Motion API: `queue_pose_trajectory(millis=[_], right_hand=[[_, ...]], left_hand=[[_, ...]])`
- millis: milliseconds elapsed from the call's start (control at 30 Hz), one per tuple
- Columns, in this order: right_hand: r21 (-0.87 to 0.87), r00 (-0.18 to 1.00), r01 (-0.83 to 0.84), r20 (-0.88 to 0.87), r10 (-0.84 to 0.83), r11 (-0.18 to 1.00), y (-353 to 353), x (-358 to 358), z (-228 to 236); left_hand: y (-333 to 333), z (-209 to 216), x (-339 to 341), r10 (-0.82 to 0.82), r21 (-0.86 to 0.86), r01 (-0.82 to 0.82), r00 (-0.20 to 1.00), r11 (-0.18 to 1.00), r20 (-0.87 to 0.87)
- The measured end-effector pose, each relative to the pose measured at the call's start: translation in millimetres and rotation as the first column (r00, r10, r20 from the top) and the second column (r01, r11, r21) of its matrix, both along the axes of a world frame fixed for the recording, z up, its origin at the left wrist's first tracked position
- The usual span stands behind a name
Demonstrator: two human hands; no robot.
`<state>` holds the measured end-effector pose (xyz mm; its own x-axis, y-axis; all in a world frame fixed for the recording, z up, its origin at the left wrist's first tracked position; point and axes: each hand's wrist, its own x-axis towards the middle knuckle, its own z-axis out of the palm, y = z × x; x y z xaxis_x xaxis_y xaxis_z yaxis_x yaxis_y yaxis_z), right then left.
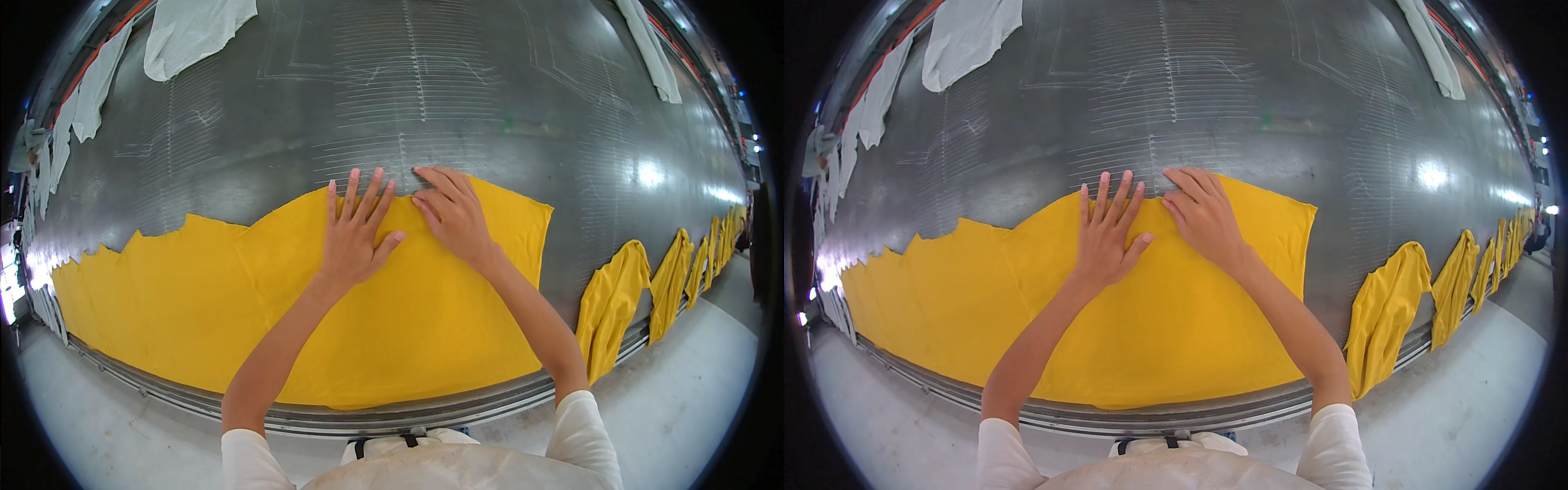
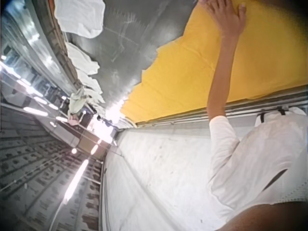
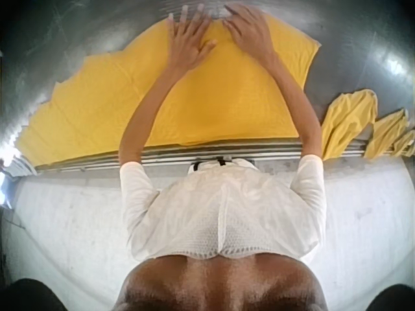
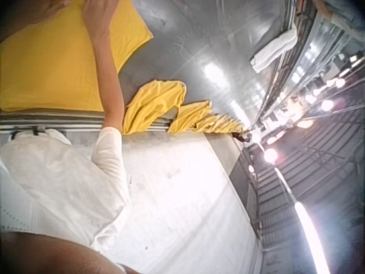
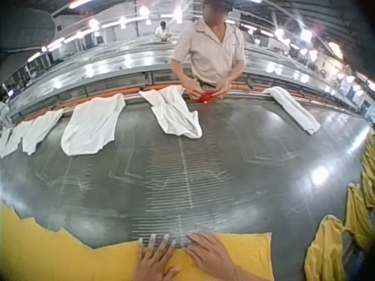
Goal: The person repeatedly picks up yellow garments from a conveyor belt, unfolds them, and smooths them flat with both hands. The person then folds each garment and places it back on the belt. The process is repeated for multiple garments throughout the clip.
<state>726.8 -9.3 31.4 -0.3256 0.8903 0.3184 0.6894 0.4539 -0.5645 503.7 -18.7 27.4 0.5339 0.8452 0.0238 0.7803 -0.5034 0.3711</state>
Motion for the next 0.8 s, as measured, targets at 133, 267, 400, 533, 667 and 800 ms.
queue_pose_trajectory(millis=[133, 267, 400, 533, 667, 800], right_hand=[[-0.065, 0.999, 0.038, 0.029, -0.036, 0.997, 8.9, -0.1, 11.0], [-0.106, 0.994, 0.068, 0.094, -0.059, 0.992, 12.7, 4.8, 15.1], [-0.077, 0.986, 0.052, 0.164, -0.039, 0.996, 14.7, 2.5, 18.2], [-0.059, 0.992, 0.117, 0.056, -0.114, 0.991, 13.4, 6.4, 34.7], [-0.009, 0.961, 0.272, -0.042, -0.272, 0.962, 1.1, 17.5, 43.5], [-0.037, 0.909, 0.416, 0.019, -0.416, 0.908, -29.5, 43.7, 47.8]], left_hand=[[-1.7, -1.6, -0.6, 0.011, -0.002, -0.011, 1.0, 1.0, -0.024], [-2.1, 0.9, -0.8, -0.002, -0.008, 0.002, 0.999, 1.0, -0.032], [-8.2, 1.4, -3.3, -0.164, -0.046, 0.164, 0.986, 0.985, 0.001], [-1.4, 6.9, 6.2, -0.31, -0.076, 0.31, 0.951, 0.948, 0.006], [13.5, 5.3, 32.4, -0.328, -0.029, 0.329, 0.944, 0.944, 0.039], [23.8, 0.3, 50.9, -0.188, 0.037, 0.186, 0.98, 0.982, 0.062]])
